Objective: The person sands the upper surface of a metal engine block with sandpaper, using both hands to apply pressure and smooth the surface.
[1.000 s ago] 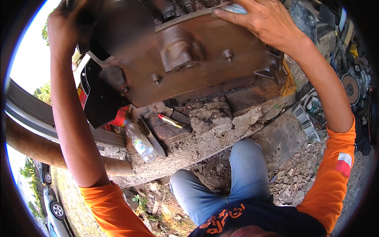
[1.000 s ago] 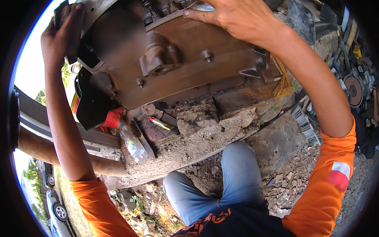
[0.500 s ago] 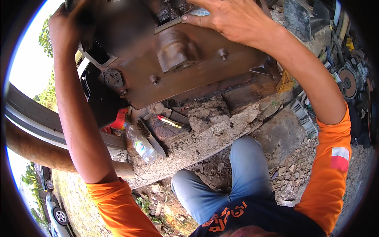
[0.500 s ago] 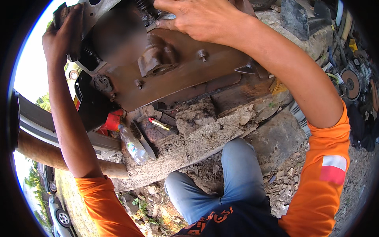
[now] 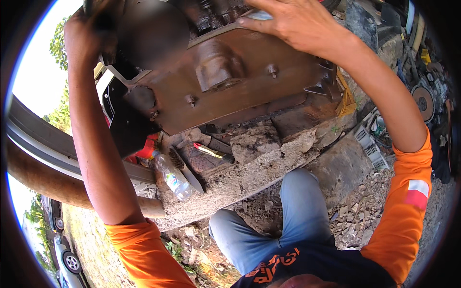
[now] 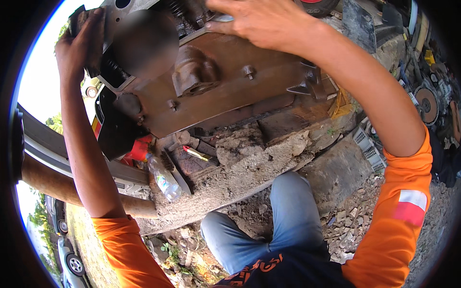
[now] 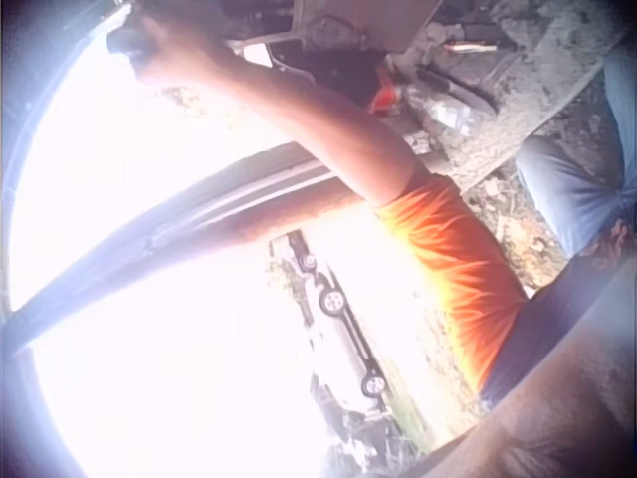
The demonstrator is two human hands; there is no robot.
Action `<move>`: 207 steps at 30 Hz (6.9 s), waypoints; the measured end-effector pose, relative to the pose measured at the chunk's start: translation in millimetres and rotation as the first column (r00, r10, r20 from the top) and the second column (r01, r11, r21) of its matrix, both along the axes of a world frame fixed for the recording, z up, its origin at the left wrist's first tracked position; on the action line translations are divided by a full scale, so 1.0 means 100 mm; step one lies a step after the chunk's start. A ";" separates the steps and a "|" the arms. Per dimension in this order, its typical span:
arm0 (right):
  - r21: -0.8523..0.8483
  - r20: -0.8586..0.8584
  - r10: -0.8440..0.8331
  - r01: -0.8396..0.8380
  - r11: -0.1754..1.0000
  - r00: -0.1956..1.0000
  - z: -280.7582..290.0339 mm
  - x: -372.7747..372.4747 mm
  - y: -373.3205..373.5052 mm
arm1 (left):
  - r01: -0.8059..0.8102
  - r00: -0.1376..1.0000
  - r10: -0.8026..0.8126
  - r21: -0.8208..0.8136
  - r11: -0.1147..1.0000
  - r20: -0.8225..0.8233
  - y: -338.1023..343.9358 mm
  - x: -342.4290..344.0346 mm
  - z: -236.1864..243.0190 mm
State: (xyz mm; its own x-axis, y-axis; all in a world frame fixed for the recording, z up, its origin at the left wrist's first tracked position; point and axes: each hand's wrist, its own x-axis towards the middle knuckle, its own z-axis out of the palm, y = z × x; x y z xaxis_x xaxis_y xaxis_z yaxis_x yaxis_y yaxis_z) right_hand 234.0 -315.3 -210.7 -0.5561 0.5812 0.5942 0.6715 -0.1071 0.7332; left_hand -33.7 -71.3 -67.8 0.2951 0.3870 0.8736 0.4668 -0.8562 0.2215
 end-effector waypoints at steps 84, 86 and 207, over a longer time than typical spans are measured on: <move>-0.058 0.024 -0.169 0.170 0.984 0.985 -0.02 0.16 -0.34 | 0.236 0.909 -0.173 0.126 0.964 -0.379 -0.82 0.81 -1.10; -0.011 -0.022 -0.145 0.145 0.989 0.989 -0.11 0.26 -0.28 | 0.283 0.935 -0.176 0.346 0.895 -0.309 -0.76 0.96 -1.20; 0.029 -0.013 -0.051 0.051 0.998 0.999 -0.10 0.46 -0.37 | 0.173 0.981 -0.180 -0.109 0.979 -0.065 -0.01 -0.19 -0.21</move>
